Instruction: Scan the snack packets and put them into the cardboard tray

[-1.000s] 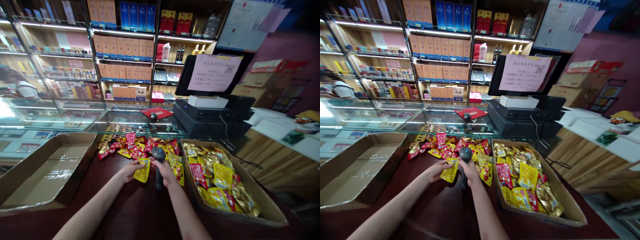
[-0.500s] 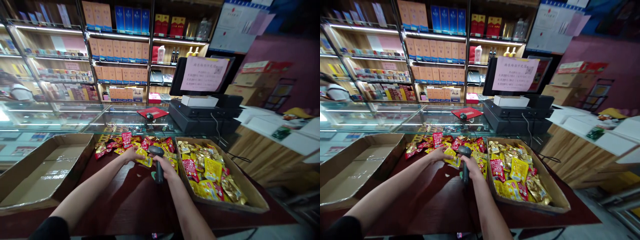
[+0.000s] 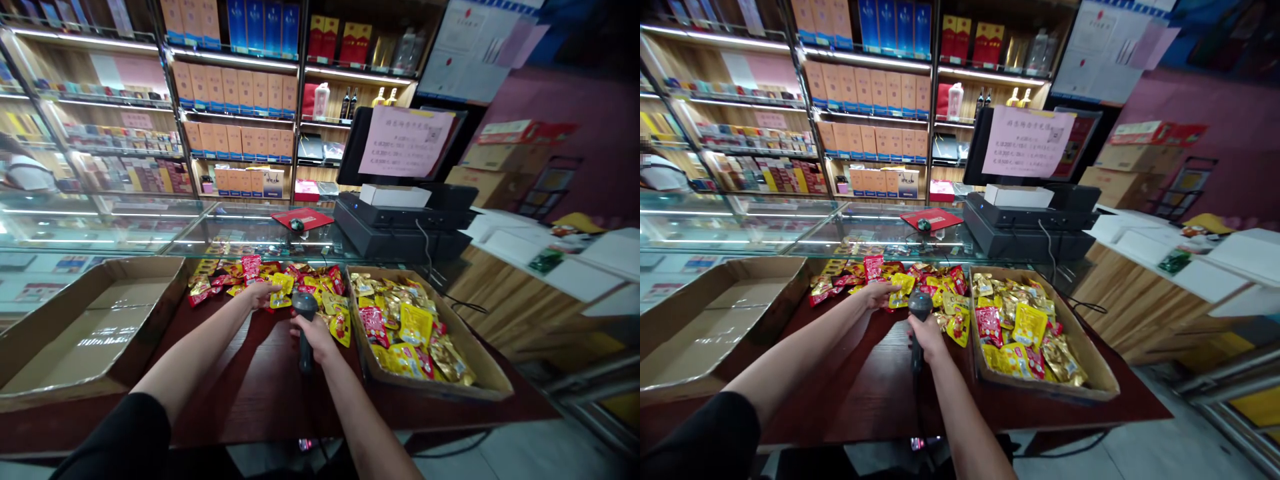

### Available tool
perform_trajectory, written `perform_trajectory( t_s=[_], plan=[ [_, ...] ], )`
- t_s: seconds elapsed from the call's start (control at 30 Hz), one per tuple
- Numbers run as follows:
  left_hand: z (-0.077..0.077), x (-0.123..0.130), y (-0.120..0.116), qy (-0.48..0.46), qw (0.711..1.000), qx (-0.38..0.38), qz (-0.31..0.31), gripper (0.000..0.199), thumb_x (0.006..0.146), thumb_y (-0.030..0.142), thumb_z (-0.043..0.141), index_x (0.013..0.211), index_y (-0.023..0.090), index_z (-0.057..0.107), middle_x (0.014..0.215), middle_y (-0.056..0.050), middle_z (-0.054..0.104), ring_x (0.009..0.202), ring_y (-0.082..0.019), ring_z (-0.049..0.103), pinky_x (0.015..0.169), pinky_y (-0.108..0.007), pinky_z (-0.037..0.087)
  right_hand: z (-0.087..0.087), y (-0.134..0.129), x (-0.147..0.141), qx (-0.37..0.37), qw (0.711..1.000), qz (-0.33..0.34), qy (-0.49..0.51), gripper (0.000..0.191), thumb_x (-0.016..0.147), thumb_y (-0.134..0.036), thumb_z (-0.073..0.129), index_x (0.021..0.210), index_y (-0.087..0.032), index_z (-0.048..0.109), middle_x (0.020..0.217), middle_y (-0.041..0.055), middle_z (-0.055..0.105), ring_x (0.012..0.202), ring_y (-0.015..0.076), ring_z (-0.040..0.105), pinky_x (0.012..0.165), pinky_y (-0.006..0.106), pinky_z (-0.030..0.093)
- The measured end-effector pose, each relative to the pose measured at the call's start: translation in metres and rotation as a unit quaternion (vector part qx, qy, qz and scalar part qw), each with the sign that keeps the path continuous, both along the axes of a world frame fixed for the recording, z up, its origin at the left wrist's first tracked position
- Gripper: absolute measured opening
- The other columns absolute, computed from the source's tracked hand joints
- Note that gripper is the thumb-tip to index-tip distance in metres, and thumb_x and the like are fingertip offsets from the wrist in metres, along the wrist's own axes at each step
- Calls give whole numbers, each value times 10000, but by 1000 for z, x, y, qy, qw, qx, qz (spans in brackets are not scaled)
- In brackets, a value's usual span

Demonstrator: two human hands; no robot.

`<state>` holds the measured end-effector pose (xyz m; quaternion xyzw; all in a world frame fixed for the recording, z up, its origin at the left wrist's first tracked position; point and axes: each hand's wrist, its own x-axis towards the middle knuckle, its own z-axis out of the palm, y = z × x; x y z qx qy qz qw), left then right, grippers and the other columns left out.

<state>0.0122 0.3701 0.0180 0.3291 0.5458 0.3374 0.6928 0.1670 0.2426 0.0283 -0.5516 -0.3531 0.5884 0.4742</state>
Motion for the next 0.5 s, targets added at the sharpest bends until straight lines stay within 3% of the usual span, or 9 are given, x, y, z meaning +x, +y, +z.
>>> perform_trajectory(
  t_s=[0.23,0.5],
  plan=[
    [17,-7,20,36,999,40,1,287,634,165,759,871,159,597,743,-34,664,609,-139,605,591,-250,487,11,-16,-23,8,995,73,-62,107,644,-252,551,694,-159,531,383,-42,487,327,98,459,341,199,391],
    [11,-10,22,63,997,38,-13,374,595,212,793,904,180,585,830,-26,660,683,-129,603,586,-215,463,5,-19,-36,6,993,77,-88,65,649,-228,497,621,-169,493,336,-53,438,275,87,405,309,189,359]
  ],
)
